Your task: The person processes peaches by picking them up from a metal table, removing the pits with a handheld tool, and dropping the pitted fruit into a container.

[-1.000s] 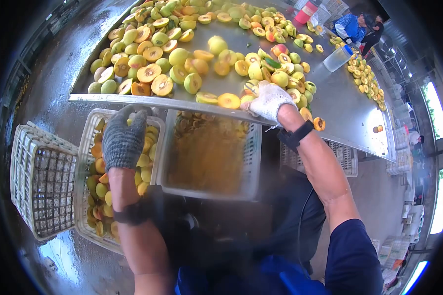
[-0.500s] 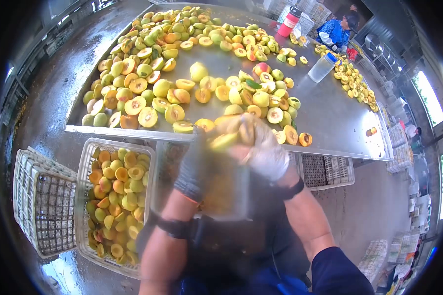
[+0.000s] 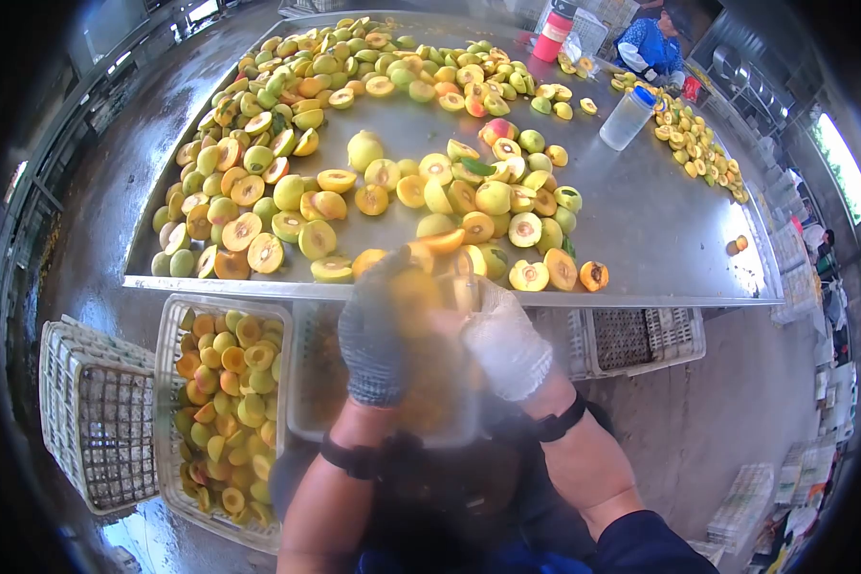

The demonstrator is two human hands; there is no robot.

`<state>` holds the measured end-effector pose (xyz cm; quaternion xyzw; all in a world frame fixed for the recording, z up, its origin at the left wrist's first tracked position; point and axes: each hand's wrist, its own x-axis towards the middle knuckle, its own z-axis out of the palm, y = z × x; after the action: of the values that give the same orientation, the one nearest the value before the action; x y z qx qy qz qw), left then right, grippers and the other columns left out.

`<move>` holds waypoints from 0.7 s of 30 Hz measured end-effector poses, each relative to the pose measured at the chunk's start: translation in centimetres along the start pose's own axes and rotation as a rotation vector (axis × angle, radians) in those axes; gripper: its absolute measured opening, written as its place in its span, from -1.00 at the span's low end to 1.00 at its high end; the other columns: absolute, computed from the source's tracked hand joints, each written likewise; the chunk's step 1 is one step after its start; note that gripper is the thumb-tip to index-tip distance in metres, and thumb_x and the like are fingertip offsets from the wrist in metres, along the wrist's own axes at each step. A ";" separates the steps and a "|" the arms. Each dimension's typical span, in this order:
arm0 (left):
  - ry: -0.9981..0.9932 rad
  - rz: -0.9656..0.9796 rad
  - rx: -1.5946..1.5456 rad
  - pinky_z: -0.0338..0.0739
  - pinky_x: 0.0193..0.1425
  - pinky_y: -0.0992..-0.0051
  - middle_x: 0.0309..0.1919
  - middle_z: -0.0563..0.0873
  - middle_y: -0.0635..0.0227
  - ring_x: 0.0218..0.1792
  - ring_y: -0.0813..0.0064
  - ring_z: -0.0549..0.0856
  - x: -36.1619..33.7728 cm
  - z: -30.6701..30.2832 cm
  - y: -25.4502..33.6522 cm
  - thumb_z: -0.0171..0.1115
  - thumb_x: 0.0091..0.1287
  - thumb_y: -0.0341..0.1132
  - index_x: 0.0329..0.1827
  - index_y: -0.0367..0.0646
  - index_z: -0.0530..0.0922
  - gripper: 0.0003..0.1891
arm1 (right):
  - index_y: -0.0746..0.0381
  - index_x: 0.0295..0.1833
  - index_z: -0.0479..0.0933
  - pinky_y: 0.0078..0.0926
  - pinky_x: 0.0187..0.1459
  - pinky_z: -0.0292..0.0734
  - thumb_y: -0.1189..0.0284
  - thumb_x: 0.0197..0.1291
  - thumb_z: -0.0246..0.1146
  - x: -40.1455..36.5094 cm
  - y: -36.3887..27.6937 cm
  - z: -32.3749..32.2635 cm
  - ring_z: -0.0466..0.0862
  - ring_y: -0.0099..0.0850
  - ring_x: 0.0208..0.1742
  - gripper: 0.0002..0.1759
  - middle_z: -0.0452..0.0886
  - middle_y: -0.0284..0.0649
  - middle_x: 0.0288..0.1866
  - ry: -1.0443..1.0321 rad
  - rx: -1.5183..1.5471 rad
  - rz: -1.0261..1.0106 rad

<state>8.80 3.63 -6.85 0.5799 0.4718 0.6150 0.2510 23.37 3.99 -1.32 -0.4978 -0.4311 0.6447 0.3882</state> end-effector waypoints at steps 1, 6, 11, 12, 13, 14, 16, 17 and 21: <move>-0.042 0.029 0.025 0.56 0.35 0.36 0.17 0.72 0.15 0.20 0.37 0.67 0.1 -0.1 0.4 0.33 0.55 -0.11 0.44 -0.33 0.45 -0.43 | 0.31 0.17 0.57 -0.61 -0.20 0.58 0.52 0.32 0.43 0.0 0.2 0.0 0.63 -0.64 -0.22 -0.66 0.67 -0.39 -0.16 -0.005 -0.038 -0.030; -0.063 -0.151 0.004 0.59 0.34 0.30 0.18 0.69 0.14 0.22 0.32 0.68 -0.7 -0.1 0.4 0.41 0.48 -0.07 0.44 -0.30 0.39 -0.35 | 0.33 0.15 0.56 -0.38 -0.03 0.63 0.39 0.21 0.50 0.7 3.1 0.2 0.69 -0.40 -0.13 -0.55 0.71 -0.20 -0.10 0.102 -0.391 -0.388; 0.071 -0.269 -0.410 0.61 0.31 0.20 0.16 0.69 0.16 0.18 0.22 0.70 -0.2 0.7 -2.4 0.16 0.60 0.04 0.41 -0.20 0.47 -0.46 | 0.24 0.18 0.52 -0.48 -0.20 0.60 0.20 0.54 0.28 -0.2 1.1 -0.8 0.66 -0.51 -0.30 -0.65 0.69 -0.23 -0.22 0.072 -0.094 -0.166; 0.120 -0.413 -0.725 0.61 0.31 0.19 0.16 0.69 0.16 0.18 0.20 0.70 0.3 0.5 -2.1 0.10 0.62 0.05 0.42 -0.18 0.48 -0.47 | 0.24 0.24 0.48 -0.55 -0.30 0.55 0.25 0.66 0.10 -1.0 -0.2 -0.7 0.60 -0.63 -0.33 -0.70 0.64 -0.31 -0.23 0.026 0.024 -0.043; 0.130 -0.440 -0.768 0.61 0.28 0.21 0.17 0.68 0.16 0.19 0.21 0.69 0.5 0.5 -1.7 0.07 0.63 0.05 0.43 -0.16 0.48 -0.47 | 0.23 0.26 0.47 -0.54 -0.31 0.56 0.25 0.65 0.11 -1.0 -0.3 -1.1 0.60 -0.62 -0.33 -0.69 0.65 -0.31 -0.22 -0.028 -0.050 -0.093; 0.140 -0.467 -0.812 0.61 0.26 0.22 0.17 0.68 0.17 0.19 0.21 0.68 0.8 0.4 -1.3 0.03 0.64 0.05 0.44 -0.13 0.48 -0.48 | 0.23 0.28 0.47 -0.53 -0.32 0.57 0.26 0.65 0.12 -1.2 -0.4 -1.4 0.60 -0.62 -0.32 -0.69 0.65 -0.31 -0.20 -0.080 -0.122 -0.143; 0.147 -0.485 -0.841 0.60 0.24 0.24 0.18 0.67 0.17 0.21 0.23 0.66 1.4 0.3 -0.5 -0.03 0.66 0.07 0.46 -0.10 0.48 -0.47 | 0.20 0.32 0.46 -0.36 -0.31 0.64 0.28 0.60 0.18 -1.5 0.1 -1.8 0.73 -0.38 -0.30 -0.67 0.72 -0.21 -0.18 -0.123 -0.417 -0.369; 0.137 -0.439 -0.755 0.61 0.24 0.25 0.19 0.68 0.17 0.22 0.25 0.66 1.5 0.3 -0.4 -0.05 0.67 0.08 0.46 -0.11 0.47 -0.46 | 0.21 0.31 0.47 -0.29 -0.28 0.66 0.29 0.58 0.19 -1.5 0.2 -1.6 0.75 -0.27 -0.27 -0.66 0.73 -0.16 -0.18 -0.068 -0.570 -0.486; 0.081 -0.280 -0.463 0.61 0.26 0.26 0.18 0.69 0.16 0.21 0.27 0.67 1.8 -0.1 0.1 -0.13 0.69 0.13 0.48 -0.16 0.45 -0.40 | 0.22 0.22 0.51 0.00 -0.16 0.66 0.31 0.50 0.26 -2.1 -0.5 0.4 0.75 0.14 -0.13 -0.69 0.74 0.03 -0.18 0.048 -0.862 -0.660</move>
<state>8.38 5.12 -5.92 0.4113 0.4038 0.6883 0.4403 23.48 2.18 -0.14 -0.4646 -0.7809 0.2420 0.3404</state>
